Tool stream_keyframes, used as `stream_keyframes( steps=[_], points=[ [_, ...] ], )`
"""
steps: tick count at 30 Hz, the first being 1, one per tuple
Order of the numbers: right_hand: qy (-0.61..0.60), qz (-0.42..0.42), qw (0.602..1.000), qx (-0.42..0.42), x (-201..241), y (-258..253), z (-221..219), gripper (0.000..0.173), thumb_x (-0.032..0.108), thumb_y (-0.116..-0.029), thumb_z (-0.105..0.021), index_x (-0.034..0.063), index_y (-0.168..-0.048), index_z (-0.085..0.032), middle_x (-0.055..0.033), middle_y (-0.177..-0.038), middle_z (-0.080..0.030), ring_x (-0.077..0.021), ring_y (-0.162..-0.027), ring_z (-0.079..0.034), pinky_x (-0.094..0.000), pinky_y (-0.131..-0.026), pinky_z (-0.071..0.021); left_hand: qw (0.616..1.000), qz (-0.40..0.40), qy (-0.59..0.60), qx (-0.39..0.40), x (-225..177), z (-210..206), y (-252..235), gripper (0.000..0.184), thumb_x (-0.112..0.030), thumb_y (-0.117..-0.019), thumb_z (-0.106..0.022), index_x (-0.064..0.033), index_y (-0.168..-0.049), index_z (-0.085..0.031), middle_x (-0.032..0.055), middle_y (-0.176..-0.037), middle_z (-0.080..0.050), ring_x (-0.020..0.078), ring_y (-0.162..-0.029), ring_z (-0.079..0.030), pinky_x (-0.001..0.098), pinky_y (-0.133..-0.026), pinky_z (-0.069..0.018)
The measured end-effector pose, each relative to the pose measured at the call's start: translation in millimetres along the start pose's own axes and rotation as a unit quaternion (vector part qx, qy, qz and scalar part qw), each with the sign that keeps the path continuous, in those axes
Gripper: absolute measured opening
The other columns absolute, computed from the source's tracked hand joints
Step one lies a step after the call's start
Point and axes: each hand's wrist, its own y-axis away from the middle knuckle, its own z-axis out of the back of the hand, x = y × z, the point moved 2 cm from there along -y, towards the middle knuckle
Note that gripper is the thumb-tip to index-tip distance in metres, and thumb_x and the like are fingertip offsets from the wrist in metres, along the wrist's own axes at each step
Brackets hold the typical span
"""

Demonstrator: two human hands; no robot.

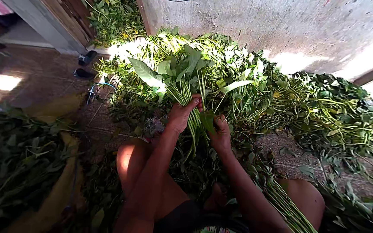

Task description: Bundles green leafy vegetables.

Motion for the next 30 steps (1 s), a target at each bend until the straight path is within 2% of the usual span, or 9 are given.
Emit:
stream_keyframes(
  steps=[5,8,10,13,17,21,25,28,30],
  points=[
    [0.078,0.005,0.996,0.052,16.5,-2.4,10.9,0.031,0.01,-0.0999,-0.056,0.0065,-0.127,-0.072,-0.0078,-0.1,-0.057,-0.0097,-0.089,-0.055,-0.0226,-0.079,-0.0478,0.998,0.051,-0.041,0.007,-0.6,4.2,1.1,0.025,-0.012,-0.1026,-0.06,-0.0094,-0.127,-0.065,0.0012,-0.104,-0.074,0.0086,-0.085,-0.07,0.0245,-0.078,-0.0587],
    [0.009,-0.152,0.986,0.073,27.5,-3.2,4.5,0.048,0.028,-0.1046,-0.056,0.0018,-0.144,-0.05,-0.0157,-0.118,-0.06,-0.0173,-0.095,-0.06,-0.035,-0.08,-0.0517,0.998,0.068,-0.004,0.009,3.7,0.9,5.4,0.022,-0.016,-0.1053,-0.056,-0.0136,-0.126,-0.065,-0.0021,-0.104,-0.072,0.0057,-0.089,-0.069,0.0233,-0.079,-0.0594],
    [-0.063,-0.275,0.955,0.089,32.7,-7.2,-3.3,0.065,0.04,-0.1023,-0.061,0.0061,-0.152,-0.037,-0.0167,-0.136,-0.058,-0.0219,-0.114,-0.062,-0.044,-0.096,-0.0524,0.997,0.077,0.015,0.002,10.2,-3.9,7.4,0.019,-0.016,-0.1049,-0.057,-0.0131,-0.122,-0.064,-0.0017,-0.102,-0.071,0.0065,-0.088,-0.069,0.0249,-0.078,-0.0602],
    [-0.115,-0.275,0.954,0.04,41.2,-22.1,-13.9,0.058,0.035,-0.0974,-0.071,0.0051,-0.143,-0.049,-0.0115,-0.121,-0.064,-0.0154,-0.104,-0.063,-0.0381,-0.09,-0.0538,0.996,0.084,-0.026,-0.002,14.8,-8.4,8.7,0.015,-0.014,-0.1012,-0.063,-0.0124,-0.116,-0.064,-0.0032,-0.094,-0.07,0.0044,-0.084,-0.068,0.023,-0.077,-0.0591],
    [-0.237,-0.248,0.937,-0.071,36.1,-60.6,-22.1,0.006,0.005,-0.0961,-0.065,0.0039,-0.101,-0.062,-0.0016,-0.08,-0.062,-0.0064,-0.064,-0.058,-0.0221,-0.056,-0.0505,0.995,0.08,-0.052,-0.001,21.4,-10.0,2.4,0.021,-0.006,-0.0979,-0.066,-0.0039,-0.118,-0.062,0.0033,-0.099,-0.071,0.0097,-0.089,-0.069,0.0291,-0.084,-0.0591],
    [-0.405,-0.228,0.867,-0.179,33.3,-62.2,-20.7,0.025,-0.01,-0.0923,-0.039,0.01,-0.099,-0.052,-0.0001,-0.088,-0.063,-0.0083,-0.066,-0.06,-0.0247,-0.06,-0.0545,0.996,0.062,0.018,-0.062,16.7,-2.9,-6.9,0.01,-0.008,-0.1024,-0.06,-0.0047,-0.111,-0.063,0.0039,-0.092,-0.068,0.0111,-0.078,-0.067,0.0264,-0.073,-0.0598],
    [-0.44,-0.229,0.867,-0.044,11.7,-21.2,9.3,0.028,-0.005,-0.0831,-0.034,0.0169,-0.085,-0.052,0.0062,-0.067,-0.053,-0.0011,-0.043,-0.036,-0.0172,-0.04,-0.0291,0.988,0.064,0.008,-0.138,5.2,19.6,-14.7,0.013,-0.011,-0.1023,-0.061,-0.0047,-0.114,-0.062,0.0041,-0.094,-0.069,0.0121,-0.082,-0.068,0.0277,-0.076,-0.0598],
    [-0.289,-0.323,0.899,0.06,-16.4,13.2,45.2,0.028,-0.005,-0.088,-0.031,0.014,-0.086,-0.051,0.0054,-0.064,-0.051,-0.0019,-0.043,-0.036,-0.0181,-0.041,-0.0317,0.986,0.042,-0.026,-0.162,-7.8,37.2,-19.3,0.012,-0.008,-0.1012,-0.063,-0.003,-0.113,-0.062,0.0051,-0.09,-0.069,0.0126,-0.072,-0.067,0.0271,-0.069,-0.0598],
    [-0.07,-0.354,0.922,0.144,-39.6,27.9,66.2,0.02,-0.006,-0.0916,-0.04,0.0045,-0.092,-0.057,-0.0019,-0.072,-0.059,-0.0084,-0.05,-0.048,-0.0242,-0.048,-0.0433,0.983,0.036,-0.052,-0.17,-12.7,42.0,-19.5,0.011,-0.006,-0.1004,-0.063,-0.0019,-0.111,-0.064,0.0048,-0.089,-0.068,0.0128,-0.071,-0.066,0.0272,-0.069,-0.0602]
  ],
)
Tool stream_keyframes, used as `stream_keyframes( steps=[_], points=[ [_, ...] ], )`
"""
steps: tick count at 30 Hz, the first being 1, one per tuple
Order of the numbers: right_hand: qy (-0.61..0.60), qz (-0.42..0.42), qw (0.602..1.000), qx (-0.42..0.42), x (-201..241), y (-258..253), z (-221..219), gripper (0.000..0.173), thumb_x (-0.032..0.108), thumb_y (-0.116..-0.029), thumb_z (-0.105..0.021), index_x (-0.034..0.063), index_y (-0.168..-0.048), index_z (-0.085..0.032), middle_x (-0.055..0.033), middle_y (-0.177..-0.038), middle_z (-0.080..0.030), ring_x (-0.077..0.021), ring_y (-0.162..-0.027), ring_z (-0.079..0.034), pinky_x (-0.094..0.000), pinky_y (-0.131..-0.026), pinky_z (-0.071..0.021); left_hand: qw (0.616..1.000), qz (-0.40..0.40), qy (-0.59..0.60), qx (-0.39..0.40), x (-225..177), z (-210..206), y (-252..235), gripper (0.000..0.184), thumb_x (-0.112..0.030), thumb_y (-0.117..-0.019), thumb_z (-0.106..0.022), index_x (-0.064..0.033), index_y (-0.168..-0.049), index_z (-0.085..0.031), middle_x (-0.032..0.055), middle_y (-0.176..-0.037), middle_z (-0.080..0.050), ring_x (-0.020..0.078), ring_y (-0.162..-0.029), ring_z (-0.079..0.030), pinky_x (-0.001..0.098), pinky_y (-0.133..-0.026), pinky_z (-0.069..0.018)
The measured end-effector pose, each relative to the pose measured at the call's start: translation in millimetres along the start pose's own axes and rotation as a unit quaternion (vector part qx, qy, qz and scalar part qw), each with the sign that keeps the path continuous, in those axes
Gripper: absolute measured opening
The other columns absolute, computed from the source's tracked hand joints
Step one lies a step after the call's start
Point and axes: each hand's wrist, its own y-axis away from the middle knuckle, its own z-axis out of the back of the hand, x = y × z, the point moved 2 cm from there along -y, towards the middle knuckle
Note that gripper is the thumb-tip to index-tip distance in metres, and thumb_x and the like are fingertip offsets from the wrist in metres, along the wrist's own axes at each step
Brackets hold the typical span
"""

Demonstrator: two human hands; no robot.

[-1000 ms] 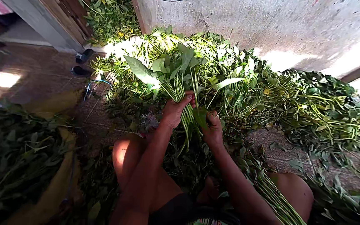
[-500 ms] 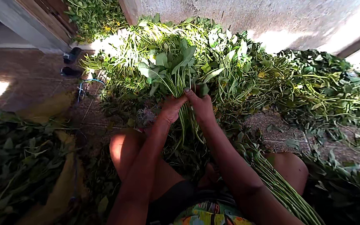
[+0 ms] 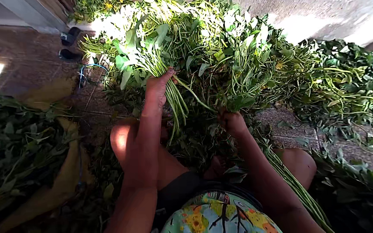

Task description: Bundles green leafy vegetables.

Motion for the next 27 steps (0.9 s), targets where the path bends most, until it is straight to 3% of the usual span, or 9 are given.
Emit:
stream_keyframes(
  steps=[2,4,7,9,13,18,21,25,27],
  points=[
    [0.298,-0.088,0.948,0.062,-1.2,3.8,14.0,0.028,0.011,-0.1005,-0.061,-0.0006,-0.126,-0.063,-0.0193,-0.109,-0.069,-0.0284,-0.094,-0.069,-0.0461,-0.087,-0.0562,1.0,-0.008,-0.029,-0.004,0.4,1.0,0.5,0.013,-0.005,-0.0996,-0.064,-0.0017,-0.112,-0.064,0.0045,-0.09,-0.069,0.0124,-0.072,-0.067,0.0268,-0.07,-0.0605],
    [0.439,-0.137,0.884,0.085,10.7,8.7,7.1,0.056,0.03,-0.1004,-0.065,0.003,-0.147,-0.05,-0.0311,-0.137,-0.056,-0.0463,-0.127,-0.057,-0.0642,-0.105,-0.0438,0.999,-0.01,-0.051,0.003,3.6,-1.0,2.3,0.012,-0.005,-0.0996,-0.064,-0.0019,-0.111,-0.063,0.0043,-0.089,-0.069,0.0114,-0.071,-0.067,0.0259,-0.069,-0.0597],
    [0.401,0.054,0.915,0.014,46.3,20.0,-27.7,0.051,0.029,-0.0977,-0.071,0.0025,-0.139,-0.056,-0.0305,-0.134,-0.056,-0.0474,-0.117,-0.061,-0.0628,-0.095,-0.0512,0.997,0.021,-0.071,0.028,10.9,-9.3,8.6,0.012,-0.005,-0.0994,-0.065,-0.0013,-0.11,-0.064,0.005,-0.089,-0.069,0.0121,-0.072,-0.067,0.0263,-0.07,-0.0597],
    [0.364,0.151,0.919,0.019,65.0,19.4,-56.1,0.055,0.024,-0.1007,-0.067,0.0061,-0.148,-0.047,-0.0294,-0.138,-0.055,-0.0458,-0.113,-0.064,-0.0603,-0.092,-0.0545,0.994,0.055,-0.07,0.064,16.6,-16.6,13.8,0.012,-0.007,-0.1002,-0.064,-0.0021,-0.111,-0.063,0.0048,-0.091,-0.07,0.012,-0.075,-0.068,0.0266,-0.071,-0.0601],
    [0.332,0.123,0.933,0.063,65.8,5.7,-73.6,0.03,0.017,-0.1082,-0.05,-0.0001,-0.132,-0.054,-0.0256,-0.107,-0.065,-0.0398,-0.092,-0.068,-0.0563,-0.079,-0.0561,0.994,0.078,-0.016,0.071,19.4,-15.3,14.0,0.013,-0.007,-0.1008,-0.062,-0.0017,-0.113,-0.062,0.0068,-0.093,-0.07,0.014,-0.075,-0.068,0.0272,-0.071,-0.0602],
    [0.412,0.031,0.887,0.208,52.5,45.7,-51.8,0.036,0.02,-0.1107,-0.036,-0.0066,-0.129,-0.052,-0.0265,-0.117,-0.06,-0.038,-0.106,-0.064,-0.0522,-0.094,-0.0504,0.997,-0.015,0.052,-0.062,-3.8,24.3,-11.3,0.006,-0.008,-0.1038,-0.057,-0.0057,-0.109,-0.058,0.0033,-0.087,-0.067,0.0119,-0.075,-0.067,0.0281,-0.073,-0.06],
    [0.364,0.053,0.906,0.211,40.1,62.5,-33.6,0.038,0.02,-0.1101,-0.031,-0.0066,-0.119,-0.057,-0.0211,-0.099,-0.061,-0.0313,-0.092,-0.061,-0.0468,-0.086,-0.0491,0.998,-0.012,0.047,-0.034,-6.8,25.7,-12.8,0.005,-0.01,-0.1048,-0.055,-0.0074,-0.107,-0.059,0.0023,-0.086,-0.068,0.0118,-0.076,-0.068,0.0285,-0.073,-0.0607],
    [-0.025,0.007,0.999,0.027,4.2,31.6,-11.2,0.039,0.017,-0.1073,-0.024,0.0063,-0.081,-0.05,0.0045,-0.06,-0.041,-0.0054,-0.05,-0.04,-0.0231,-0.051,-0.0377,0.991,-0.024,0.127,-0.027,6.6,11.5,-3.9,0.004,-0.009,-0.1067,-0.05,-0.0086,-0.108,-0.054,0.0036,-0.086,-0.069,0.0166,-0.083,-0.072,0.0345,-0.083,-0.0624],
    [-0.302,-0.045,0.948,-0.091,7.5,6.0,-9.1,0.045,0.021,-0.1108,-0.021,0.016,-0.071,-0.041,0.0077,-0.051,-0.035,-0.0032,-0.041,-0.032,-0.0187,-0.042,-0.0296,0.986,-0.04,0.154,-0.046,16.5,-5.1,5.5,0.005,-0.008,-0.1072,-0.049,-0.0078,-0.109,-0.054,0.0041,-0.086,-0.07,0.0168,-0.083,-0.072,0.0346,-0.082,-0.0625]
  ],
)
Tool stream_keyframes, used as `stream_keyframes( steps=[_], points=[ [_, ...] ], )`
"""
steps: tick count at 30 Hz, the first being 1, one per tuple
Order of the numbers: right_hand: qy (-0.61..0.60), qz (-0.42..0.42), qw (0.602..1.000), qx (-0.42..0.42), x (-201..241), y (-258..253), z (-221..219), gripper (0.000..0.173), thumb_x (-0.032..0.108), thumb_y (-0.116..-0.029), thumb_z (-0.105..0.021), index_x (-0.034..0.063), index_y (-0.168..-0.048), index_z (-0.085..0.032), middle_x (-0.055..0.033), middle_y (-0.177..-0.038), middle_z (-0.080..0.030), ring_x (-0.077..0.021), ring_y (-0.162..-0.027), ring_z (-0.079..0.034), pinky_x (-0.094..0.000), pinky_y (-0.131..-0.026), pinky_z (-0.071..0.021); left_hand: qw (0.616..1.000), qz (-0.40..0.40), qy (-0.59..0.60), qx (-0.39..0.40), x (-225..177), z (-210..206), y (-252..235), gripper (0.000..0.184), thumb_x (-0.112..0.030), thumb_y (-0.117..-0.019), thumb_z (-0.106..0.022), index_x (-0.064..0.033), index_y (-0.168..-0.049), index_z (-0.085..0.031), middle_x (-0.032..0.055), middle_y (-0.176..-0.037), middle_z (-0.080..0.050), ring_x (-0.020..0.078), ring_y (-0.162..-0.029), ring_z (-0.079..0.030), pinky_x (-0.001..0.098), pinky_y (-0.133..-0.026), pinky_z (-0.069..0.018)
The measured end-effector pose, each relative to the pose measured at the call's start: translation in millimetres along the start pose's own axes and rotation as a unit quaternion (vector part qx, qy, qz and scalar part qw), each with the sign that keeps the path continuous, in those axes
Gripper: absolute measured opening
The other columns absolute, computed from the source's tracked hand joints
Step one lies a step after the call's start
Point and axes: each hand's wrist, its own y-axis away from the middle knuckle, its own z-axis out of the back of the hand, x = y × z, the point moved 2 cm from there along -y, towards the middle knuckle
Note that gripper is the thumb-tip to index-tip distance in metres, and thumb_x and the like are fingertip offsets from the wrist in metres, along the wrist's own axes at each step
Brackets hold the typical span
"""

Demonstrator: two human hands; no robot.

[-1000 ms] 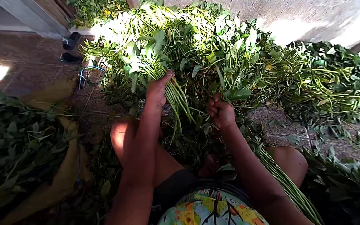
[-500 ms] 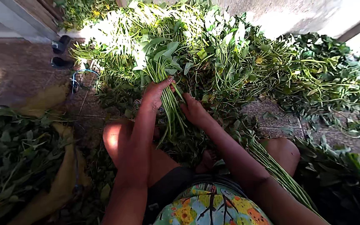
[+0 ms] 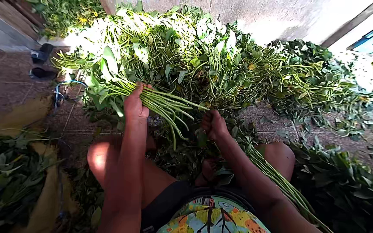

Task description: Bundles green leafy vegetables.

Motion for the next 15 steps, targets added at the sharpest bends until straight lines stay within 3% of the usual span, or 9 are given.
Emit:
stream_keyframes(
  steps=[2,5,8,10,11,12,13,14,15],
  points=[
    [-0.171,-0.019,0.982,-0.079,8.6,-23.2,-11.9,0.042,0.024,-0.1104,-0.023,0.0195,-0.071,-0.038,0.0083,-0.049,-0.033,-0.0025,-0.038,-0.03,-0.0171,-0.039,-0.026,0.999,-0.031,-0.004,-0.007,9.9,-13.4,11.0,0.006,-0.007,-0.1068,-0.05,-0.0057,-0.109,-0.055,0.0048,-0.086,-0.07,0.0172,-0.082,-0.072,0.0345,-0.081,-0.0626],
    [-0.327,0.01,0.931,-0.163,24.2,-49.3,-22.6,0.039,0.022,-0.1089,-0.026,0.019,-0.072,-0.038,0.0086,-0.048,-0.032,-0.0019,-0.037,-0.03,-0.016,-0.037,-0.0276,0.995,-0.104,-0.002,-0.006,7.6,-27.5,18.2,0.007,-0.004,-0.1068,-0.048,-0.0042,-0.11,-0.055,0.0045,-0.084,-0.069,0.0184,-0.08,-0.072,0.0364,-0.083,-0.0629],
    [-0.39,0.117,0.882,-0.236,50.6,-71.5,29.9,0.035,0.028,-0.1099,-0.022,0.0186,-0.08,-0.039,0.0082,-0.051,-0.033,-0.0043,-0.039,-0.034,-0.0184,-0.042,-0.0361,0.984,-0.144,0.083,-0.068,-25.5,-6.5,2.0,0.01,-0.007,-0.1097,-0.04,-0.0069,-0.11,-0.05,0.0044,-0.086,-0.065,0.0182,-0.083,-0.07,0.0376,-0.086,-0.0606],
    [-0.286,0.148,0.914,-0.248,68.2,-81.0,66.3,0.032,0.027,-0.1104,-0.021,0.0169,-0.088,-0.041,0.0045,-0.059,-0.041,-0.0052,-0.045,-0.04,-0.0184,-0.046,-0.039,0.976,-0.15,0.137,-0.074,-47.8,16.8,-15.4,0.015,-0.011,-0.1109,-0.036,-0.0085,-0.11,-0.051,0.0046,-0.09,-0.065,0.0178,-0.088,-0.069,0.0371,-0.088,-0.0598],
    [-0.168,0.132,0.944,-0.251,71.6,-85.5,78.8,0.027,0.023,-0.1092,-0.025,0.0129,-0.096,-0.046,0.0,-0.069,-0.052,-0.0075,-0.05,-0.049,-0.0204,-0.049,-0.0444,0.976,-0.149,0.148,-0.059,-53.2,22.5,-19.8,0.017,-0.012,-0.1113,-0.035,-0.0086,-0.11,-0.051,0.0049,-0.091,-0.065,0.0175,-0.089,-0.069,0.0364,-0.09,-0.0592],
    [-0.028,0.092,0.965,-0.243,73.1,-89.8,88.2,0.027,0.022,-0.1099,-0.031,0.0073,-0.117,-0.051,-0.0066,-0.09,-0.063,-0.0123,-0.065,-0.06,-0.0261,-0.06,-0.0525,0.977,-0.143,0.148,-0.049,-55.1,22.8,-20.8,0.019,-0.012,-0.1116,-0.034,-0.0083,-0.11,-0.052,0.0052,-0.091,-0.066,0.0171,-0.09,-0.07,0.0356,-0.089,-0.0593],
    [0.09,0.042,0.97,-0.221,72.6,-98.6,97.1,0.037,0.025,-0.1111,-0.036,0.0036,-0.139,-0.046,-0.0145,-0.115,-0.064,-0.02,-0.087,-0.066,-0.0349,-0.076,-0.0567,0.981,-0.133,0.139,-0.035,-54.0,19.6,-20.3,0.019,-0.013,-0.1117,-0.034,-0.0086,-0.109,-0.053,0.005,-0.09,-0.067,0.0163,-0.089,-0.07,0.0348,-0.089,-0.0597],
    [0.181,0.001,0.959,-0.216,69.6,-110.5,103.8,0.047,0.03,-0.1108,-0.041,0.0008,-0.148,-0.042,-0.0207,-0.127,-0.059,-0.0269,-0.101,-0.064,-0.0431,-0.087,-0.0546,0.985,-0.121,0.124,-0.013,-50.4,15.2,-19.4,0.018,-0.013,-0.1115,-0.036,-0.0092,-0.108,-0.053,0.0042,-0.089,-0.068,0.0158,-0.088,-0.071,0.0341,-0.089,-0.0597],
    [0.249,-0.024,0.941,-0.227,64.8,-125.2,110.6,0.052,0.034,-0.1086,-0.047,-0.0007,-0.147,-0.044,-0.0244,-0.131,-0.058,-0.0319,-0.107,-0.063,-0.0493,-0.091,-0.0524,0.989,-0.11,0.101,0.013,-45.8,11.3,-18.0,0.017,-0.013,-0.1112,-0.038,-0.0104,-0.107,-0.054,0.003,-0.089,-0.069,0.0151,-0.089,-0.071,0.0334,-0.089,-0.0597]
  ],
)
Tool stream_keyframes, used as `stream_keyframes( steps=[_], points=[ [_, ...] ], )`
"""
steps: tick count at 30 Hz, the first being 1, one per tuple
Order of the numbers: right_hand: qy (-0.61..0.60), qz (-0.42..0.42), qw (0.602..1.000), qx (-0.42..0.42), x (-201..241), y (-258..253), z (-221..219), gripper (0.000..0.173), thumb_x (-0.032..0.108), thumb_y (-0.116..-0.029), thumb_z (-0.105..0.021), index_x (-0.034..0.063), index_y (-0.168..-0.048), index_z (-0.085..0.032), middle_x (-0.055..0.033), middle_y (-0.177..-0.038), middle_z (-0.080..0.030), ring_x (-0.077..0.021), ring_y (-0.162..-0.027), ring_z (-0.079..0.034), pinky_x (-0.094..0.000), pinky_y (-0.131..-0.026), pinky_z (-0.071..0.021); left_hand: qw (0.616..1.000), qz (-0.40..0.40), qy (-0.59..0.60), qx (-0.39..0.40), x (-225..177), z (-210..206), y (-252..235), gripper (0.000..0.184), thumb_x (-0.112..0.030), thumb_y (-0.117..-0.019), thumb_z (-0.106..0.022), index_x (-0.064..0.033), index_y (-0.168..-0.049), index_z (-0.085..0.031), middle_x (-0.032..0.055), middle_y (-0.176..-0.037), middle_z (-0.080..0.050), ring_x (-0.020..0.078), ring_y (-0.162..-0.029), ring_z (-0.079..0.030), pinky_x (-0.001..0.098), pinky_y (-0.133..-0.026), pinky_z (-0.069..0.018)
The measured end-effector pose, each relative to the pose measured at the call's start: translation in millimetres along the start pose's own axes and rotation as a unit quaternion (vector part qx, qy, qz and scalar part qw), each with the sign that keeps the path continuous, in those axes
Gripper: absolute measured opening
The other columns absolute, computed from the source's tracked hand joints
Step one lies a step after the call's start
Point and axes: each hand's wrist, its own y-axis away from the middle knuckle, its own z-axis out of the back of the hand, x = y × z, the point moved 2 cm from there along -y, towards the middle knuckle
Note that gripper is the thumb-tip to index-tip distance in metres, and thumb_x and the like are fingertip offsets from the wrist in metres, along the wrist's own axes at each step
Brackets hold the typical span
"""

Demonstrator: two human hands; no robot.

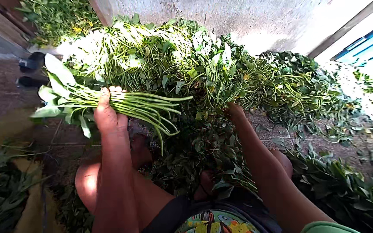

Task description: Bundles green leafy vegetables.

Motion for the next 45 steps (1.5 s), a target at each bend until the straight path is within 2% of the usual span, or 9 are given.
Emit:
stream_keyframes(
  steps=[4,8,12,16,27,35,38,41,45],
  points=[
    [0.098,0.059,0.991,-0.065,3.1,-32.0,-16.0,0.047,0.032,-0.1037,-0.059,0.0004,-0.138,-0.058,-0.0294,-0.133,-0.059,-0.0423,-0.119,-0.059,-0.0616,-0.098,-0.0466,0.992,0.018,-0.106,0.061,12.7,-9.2,17.8,0.017,-0.003,-0.1036,-0.054,-0.0117,-0.119,-0.054,0.0005,-0.098,-0.073,0.0154,-0.091,-0.074,0.033,-0.086,-0.0623],
    [0.012,0.231,0.967,-0.103,39.2,6.9,-30.9,0.033,0.021,-0.103,-0.06,-0.0027,-0.125,-0.064,-0.0213,-0.117,-0.068,-0.029,-0.105,-0.065,-0.0495,-0.095,-0.051,0.987,0.088,-0.101,0.095,29.0,-14.0,24.6,0.028,0.001,-0.1016,-0.055,-0.0095,-0.127,-0.059,0.0016,-0.093,-0.073,0.0152,-0.084,-0.073,0.0341,-0.084,-0.0624],
    [0.006,0.355,0.932,-0.069,47.5,66.5,-48.0,0.03,0.017,-0.101,-0.063,-0.0037,-0.122,-0.066,-0.0155,-0.105,-0.07,-0.0167,-0.088,-0.066,-0.0366,-0.084,-0.0546,0.974,0.145,-0.14,0.109,50.6,-25.1,38.0,0.015,-0.006,-0.1037,-0.057,-0.0073,-0.118,-0.061,0.0023,-0.087,-0.07,0.0156,-0.08,-0.072,0.0366,-0.083,-0.0629],
    [0.053,0.435,0.898,-0.038,36.0,114.0,-66.2,0.026,0.011,-0.1023,-0.061,-0.0052,-0.122,-0.067,-0.023,-0.111,-0.069,-0.0282,-0.095,-0.069,-0.0448,-0.088,-0.0566,0.957,0.158,-0.189,0.149,66.4,-32.8,54.0,0.012,-0.008,-0.1029,-0.059,-0.0062,-0.114,-0.064,0.0031,-0.088,-0.069,0.0143,-0.077,-0.069,0.0326,-0.077,-0.0617],
    [0.125,0.583,0.8,-0.069,11.0,161.1,-88.3,0.021,0.006,-0.0923,-0.07,0.0008,-0.111,-0.078,-0.021,-0.092,-0.07,-0.0344,-0.082,-0.068,-0.0497,-0.076,-0.0563,0.928,0.135,-0.207,0.277,77.7,-41.6,76.4,0.016,0.001,-0.0959,-0.066,-0.0028,-0.111,-0.069,0.0071,-0.097,-0.072,0.0153,-0.083,-0.069,0.0317,-0.08,-0.06],
    [0.151,0.618,0.769,-0.058,4.0,179.6,-92.5,0.02,0.004,-0.0899,-0.07,0.0018,-0.108,-0.079,-0.0195,-0.088,-0.07,-0.0334,-0.079,-0.068,-0.0494,-0.075,-0.0559,0.922,0.13,-0.261,0.256,72.5,-39.6,83.4,0.018,0.001,-0.0943,-0.068,-0.0064,-0.111,-0.068,0.0013,-0.098,-0.071,0.0092,-0.088,-0.068,0.0286,-0.083,-0.058],
    [0.118,0.573,0.811,0.015,5.8,186.3,-91.6,0.028,0.014,-0.0967,-0.064,-0.0017,-0.118,-0.072,-0.0183,-0.1,-0.073,-0.0264,-0.083,-0.07,-0.0433,-0.077,-0.0589,0.92,0.134,-0.242,0.278,72.0,-38.6,81.8,0.012,-0.004,-0.0966,-0.068,-0.0094,-0.108,-0.069,0.0003,-0.098,-0.071,0.0083,-0.088,-0.067,0.027,-0.081,-0.0574],
    [0.035,0.436,0.89,0.128,16.3,198.3,-96.7,0.052,0.035,-0.1007,-0.059,-0.0003,-0.139,-0.057,-0.016,-0.122,-0.066,-0.0216,-0.106,-0.063,-0.0398,-0.091,-0.052,0.915,0.145,-0.259,0.274,71.6,-39.2,82.9,0.012,-0.005,-0.0963,-0.069,-0.0101,-0.107,-0.068,-0.0012,-0.097,-0.07,0.0058,-0.087,-0.065,0.0252,-0.08,-0.0562],
    [-0.121,0.322,0.924,0.169,43.3,207.0,-110.5,0.026,0.022,-0.1031,-0.062,0.0045,-0.123,-0.065,-0.003,-0.108,-0.068,-0.0047,-0.09,-0.064,-0.0252,-0.083,-0.0538,0.904,0.18,-0.291,0.257,69.7,-43.2,88.7,0.014,-0.01,-0.098,-0.068,-0.0101,-0.112,-0.066,-0.0032,-0.098,-0.07,0.0025,-0.088,-0.065,0.0229,-0.082,-0.0561]
  ],
)
